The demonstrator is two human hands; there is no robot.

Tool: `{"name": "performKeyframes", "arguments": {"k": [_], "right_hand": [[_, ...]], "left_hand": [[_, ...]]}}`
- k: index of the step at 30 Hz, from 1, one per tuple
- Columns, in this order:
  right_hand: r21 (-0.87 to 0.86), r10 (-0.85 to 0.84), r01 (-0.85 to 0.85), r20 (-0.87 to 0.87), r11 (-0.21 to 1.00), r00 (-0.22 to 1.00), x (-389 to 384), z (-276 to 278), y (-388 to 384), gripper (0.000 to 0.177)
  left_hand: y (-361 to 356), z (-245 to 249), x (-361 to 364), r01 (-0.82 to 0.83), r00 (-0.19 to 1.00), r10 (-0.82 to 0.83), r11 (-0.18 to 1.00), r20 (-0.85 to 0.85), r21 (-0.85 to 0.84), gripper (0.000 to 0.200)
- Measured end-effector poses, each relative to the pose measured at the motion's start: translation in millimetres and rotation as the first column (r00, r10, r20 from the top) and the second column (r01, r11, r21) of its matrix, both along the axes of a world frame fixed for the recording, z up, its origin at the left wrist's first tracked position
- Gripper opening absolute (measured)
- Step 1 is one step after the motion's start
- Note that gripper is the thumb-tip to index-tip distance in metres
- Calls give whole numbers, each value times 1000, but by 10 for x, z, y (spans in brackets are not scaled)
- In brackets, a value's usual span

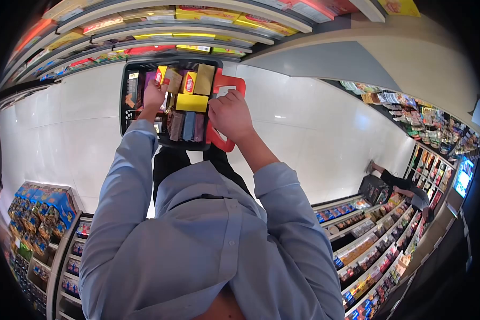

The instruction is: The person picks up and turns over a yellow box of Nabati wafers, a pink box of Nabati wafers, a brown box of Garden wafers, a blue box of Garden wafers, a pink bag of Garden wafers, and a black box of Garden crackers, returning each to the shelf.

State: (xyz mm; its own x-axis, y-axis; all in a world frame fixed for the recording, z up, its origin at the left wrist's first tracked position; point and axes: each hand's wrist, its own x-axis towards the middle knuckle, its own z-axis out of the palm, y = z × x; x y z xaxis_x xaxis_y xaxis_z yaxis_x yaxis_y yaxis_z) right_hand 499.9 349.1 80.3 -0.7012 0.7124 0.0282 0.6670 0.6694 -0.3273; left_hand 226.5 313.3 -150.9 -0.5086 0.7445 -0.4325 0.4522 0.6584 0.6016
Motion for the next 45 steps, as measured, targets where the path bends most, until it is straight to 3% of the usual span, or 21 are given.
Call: {"name": "performKeyframes", "arguments": {"k": [1,2,5,8,9,10,14,16,17,18,21,22,25,26,31,32,35,38,41,42,45], "right_hand": [[18,6,-6,-10,1000,1000,-4,-7,-3,3],[37,13,-12,-23,999,1000,5,-26,-9,4],[72,28,-26,-36,997,999,7,-25,-10,8],[85,45,-42,-24,996,999,1,11,-24,10],[90,51,-49,-19,995,999,-1,9,-24,11],[97,41,-40,-16,995,999,-4,-15,-33,13],[-101,-9,6,-33,995,999,-28,55,-44,21],[-623,-326,66,-314,779,892,-111,-76,-53,31],[-822,-505,-3,-353,570,788,-136,-78,-69,37],[-971,-662,-39,-191,238,724,-195,480,-119,49],[-836,-745,-541,-417,90,521,-237,1187,-272,52],[-855,-804,-503,-384,125,453,-289,1384,-342,45],[-850,-695,-348,-525,397,491,-197,1747,-443,39],[-813,-706,-401,-573,422,417,-176,1910,-477,34],[-761,-698,-356,-644,543,313,-53,2175,-636,35],[-753,-704,-339,-653,564,279,-53,2215,-670,35],[-738,-699,-359,-667,572,258,8,2339,-715,36],[-717,-607,-132,-661,685,441,58,2297,-669,47],[-762,-656,-253,-644,596,394,57,2449,-799,63],[-830,-720,-289,-558,477,413,112,2339,-802,74],[-596,-696,-742,-672,307,252,80,2392,-929,70]], "left_hand": [[-44,47,-92,-63,997,62,998,35,27,47],[-173,114,-169,-40,995,48,994,-86,97,49],[-593,495,-414,-162,984,172,970,-44,183,48],[-1069,854,-651,-473,850,364,846,381,246,34],[-1210,1063,-696,-549,791,428,812,438,198,31],[-1311,1368,-680,-645,682,440,739,584,195,30],[-1627,2246,-675,-727,482,312,664,818,175,28],[-1638,2732,-585,-701,458,207,682,865,208,29],[-1615,2972,-508,-683,449,144,691,882,235,30],[-1591,3185,-429,-660,448,85,702,890,266,31],[-1492,3687,-214,-558,427,-119,745,897,365,32],[-1457,3793,-150,-516,429,-178,756,885,402,32],[-1368,3971,-34,-411,402,-286,792,870,450,33],[-1349,4065,5,-400,383,-312,792,869,461,34],[-1303,4431,296,-406,258,-384,790,886,460,42],[-1286,4447,375,-426,261,-374,783,890,454,58],[-1274,4529,513,-462,218,-366,778,905,426,56],[-1235,4621,615,-485,284,-385,733,878,478,43],[-1190,4682,706,-231,711,-336,718,618,657,44],[-1160,4712,798,-173,776,-366,661,514,730,50],[-1101,4758,1003,76,875,-447,508,188,858,55]]}}
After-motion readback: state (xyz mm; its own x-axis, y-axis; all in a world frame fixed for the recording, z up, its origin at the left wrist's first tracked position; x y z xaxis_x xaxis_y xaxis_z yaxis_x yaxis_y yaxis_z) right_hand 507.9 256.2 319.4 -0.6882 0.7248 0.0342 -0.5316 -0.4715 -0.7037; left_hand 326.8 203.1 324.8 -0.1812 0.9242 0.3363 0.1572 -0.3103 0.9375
